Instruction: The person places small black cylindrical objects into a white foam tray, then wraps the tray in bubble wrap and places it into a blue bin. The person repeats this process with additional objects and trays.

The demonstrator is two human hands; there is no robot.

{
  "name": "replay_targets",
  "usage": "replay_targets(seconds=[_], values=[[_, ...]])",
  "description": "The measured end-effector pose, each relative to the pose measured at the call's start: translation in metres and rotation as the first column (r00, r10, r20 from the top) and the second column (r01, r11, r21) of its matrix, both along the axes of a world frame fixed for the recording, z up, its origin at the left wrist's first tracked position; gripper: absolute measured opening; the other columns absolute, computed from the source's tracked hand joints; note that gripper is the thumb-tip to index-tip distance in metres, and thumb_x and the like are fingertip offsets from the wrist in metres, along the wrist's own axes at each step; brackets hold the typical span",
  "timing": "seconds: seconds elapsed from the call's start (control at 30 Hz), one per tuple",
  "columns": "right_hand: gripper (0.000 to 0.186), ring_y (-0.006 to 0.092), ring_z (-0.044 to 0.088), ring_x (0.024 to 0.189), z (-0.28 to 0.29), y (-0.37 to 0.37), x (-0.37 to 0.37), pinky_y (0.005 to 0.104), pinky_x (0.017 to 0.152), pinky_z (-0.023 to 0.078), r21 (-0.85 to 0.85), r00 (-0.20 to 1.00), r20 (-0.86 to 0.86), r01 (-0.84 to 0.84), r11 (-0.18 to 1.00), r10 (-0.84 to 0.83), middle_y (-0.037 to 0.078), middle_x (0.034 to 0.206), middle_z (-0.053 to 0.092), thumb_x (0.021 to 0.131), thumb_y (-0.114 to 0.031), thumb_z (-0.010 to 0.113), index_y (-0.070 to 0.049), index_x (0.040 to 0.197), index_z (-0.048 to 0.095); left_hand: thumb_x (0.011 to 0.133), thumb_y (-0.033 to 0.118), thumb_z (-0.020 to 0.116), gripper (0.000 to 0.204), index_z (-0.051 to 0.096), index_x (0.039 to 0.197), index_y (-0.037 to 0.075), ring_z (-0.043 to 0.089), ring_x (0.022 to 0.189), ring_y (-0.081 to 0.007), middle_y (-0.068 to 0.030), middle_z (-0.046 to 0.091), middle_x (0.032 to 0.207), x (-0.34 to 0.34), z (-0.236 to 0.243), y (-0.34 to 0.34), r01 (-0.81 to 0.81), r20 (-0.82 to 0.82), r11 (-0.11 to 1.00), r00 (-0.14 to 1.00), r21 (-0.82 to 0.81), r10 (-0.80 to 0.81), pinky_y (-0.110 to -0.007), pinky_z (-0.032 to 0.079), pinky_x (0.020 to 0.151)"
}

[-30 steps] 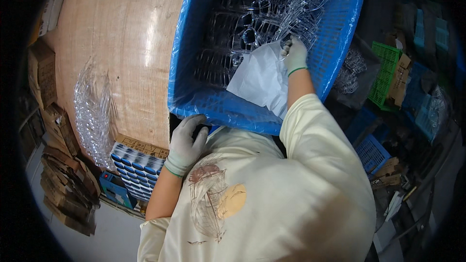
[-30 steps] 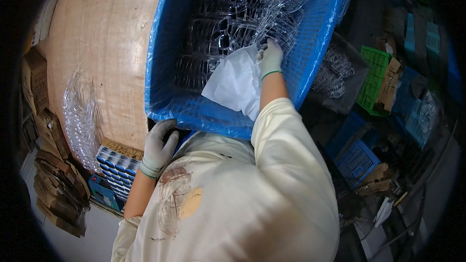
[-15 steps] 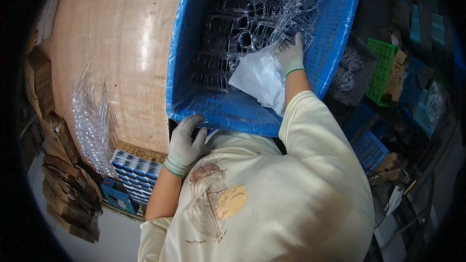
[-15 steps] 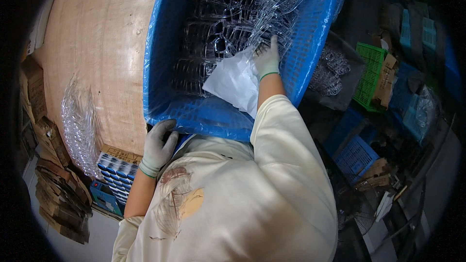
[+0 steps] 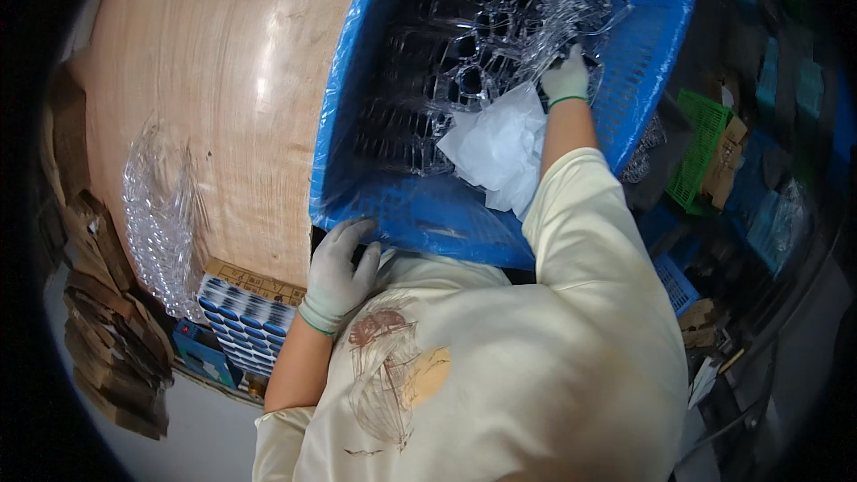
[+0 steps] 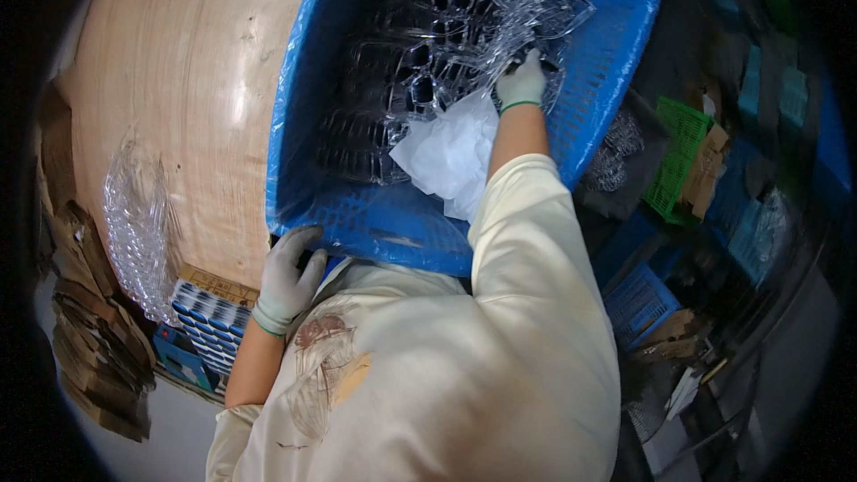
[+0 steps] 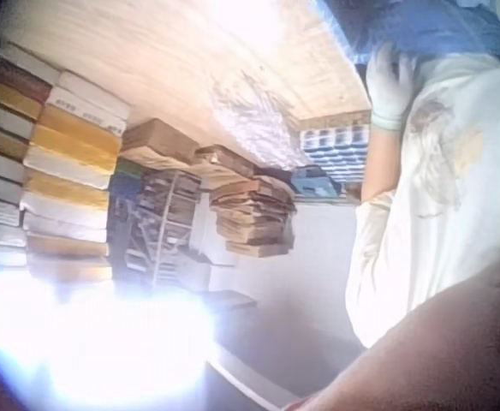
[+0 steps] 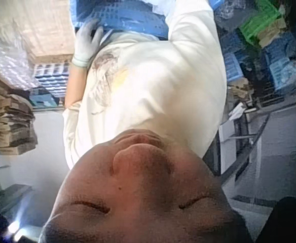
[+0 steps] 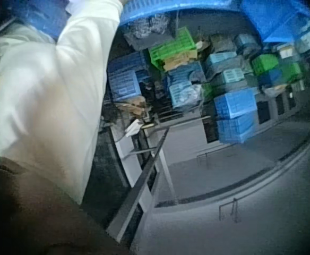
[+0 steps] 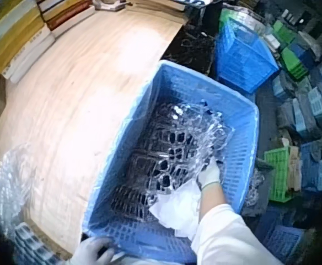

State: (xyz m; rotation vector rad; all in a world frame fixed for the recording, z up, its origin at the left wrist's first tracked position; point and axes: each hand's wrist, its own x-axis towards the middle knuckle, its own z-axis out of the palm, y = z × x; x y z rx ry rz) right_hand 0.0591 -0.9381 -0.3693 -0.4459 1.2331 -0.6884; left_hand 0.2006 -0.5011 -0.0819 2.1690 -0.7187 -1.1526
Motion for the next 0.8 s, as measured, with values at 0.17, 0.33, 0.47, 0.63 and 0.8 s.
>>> replay_targets(seconds=[0.17, 0.33, 0.47, 0.63, 0.8], values=[[0.032, 0.0222, 0.063, 0.075, 0.031, -0.048, 0.019, 0.0363, 0.064, 0.054, 0.141, 1.0, -0.02, -0.005, 0.99, 0.008, 0.008, 0.085, 0.064, 0.105, -0.034, 0.041, -0.009, 0.097, 0.06, 0.086, 0.011, 0.066, 0.031, 0.066, 0.114, -0.003, 0.065, 0.103, -0.0396, -0.0231, 0.066, 0.116, 0.004, 0.006, 0.002, -0.05, -0.043, 0.998, 0.998, 0.033, 0.051, -0.042, 0.052, 0.092], [0.035, 0.0268, 0.056, 0.099, -0.08, -0.052, -0.032, 0.0374, 0.085, 0.047, -0.028, 0.954, -0.003, -0.301, 0.953, 0.301, 0.011, 0.11, 0.062, 0.103, -0.036, 0.042, -0.008, 0.12, 0.055, 0.085, 0.012, 0.066, 0.032, 0.066, 0.114, -0.003, 0.065, 0.103, -0.0396, -0.0229, 0.066, 0.115, -0.004, 0.0, 0.011, -0.05, -0.027, 0.999, 0.998, 0.003, 0.05, -0.042, 0.053, 0.092], [0.064, 0.0341, 0.044, 0.137, -0.113, -0.031, -0.049, 0.0434, 0.114, 0.034, -0.126, 0.786, -0.566, -0.381, 0.916, 0.249, 0.017, 0.144, 0.054, 0.1, -0.041, 0.046, -0.001, 0.149, 0.038, 0.085, 0.012, 0.066, 0.033, 0.066, 0.114, -0.003, 0.065, 0.104, -0.0397, -0.0229, 0.066, 0.116, -0.003, 0.005, 0.016, -0.055, -0.019, 0.997, 0.998, -0.05, 0.054, -0.042, 0.052, 0.093], [0.087, 0.0417, 0.027, 0.146, 0.093, 0.119, 0.043, 0.0482, 0.119, 0.024, -0.219, 0.219, -0.973, -0.754, 0.619, -0.077, 0.031, 0.155, 0.029, 0.096, -0.052, 0.052, 0.01, 0.151, 0.022, 0.086, 0.009, 0.065, 0.032, 0.065, 0.116, -0.005, 0.064, 0.107, -0.0394, -0.0246, 0.065, 0.117, -0.01, 0.019, 0.036, -0.137, 0.014, 0.989, 0.99, -0.056, 0.138, -0.041, 0.05, 0.095], [0.105, 0.0469, -0.004, 0.152, 0.057, 0.224, 0.062, 0.0507, 0.124, 0.0, 0.234, -0.224, -0.938, -0.972, 0.006, 0.265, 0.036, 0.161, -0.004, 0.091, -0.059, 0.052, 0.01, 0.155, 0.005, 0.087, 0.012, 0.066, 0.033, 0.066, 0.116, -0.004, 0.064, 0.108, -0.0393, -0.0236, 0.065, 0.118, -0.018, 0.028, 0.052, -0.187, 0.042, 0.981, 0.981, -0.046, 0.189, -0.042, 0.051, 0.096]])
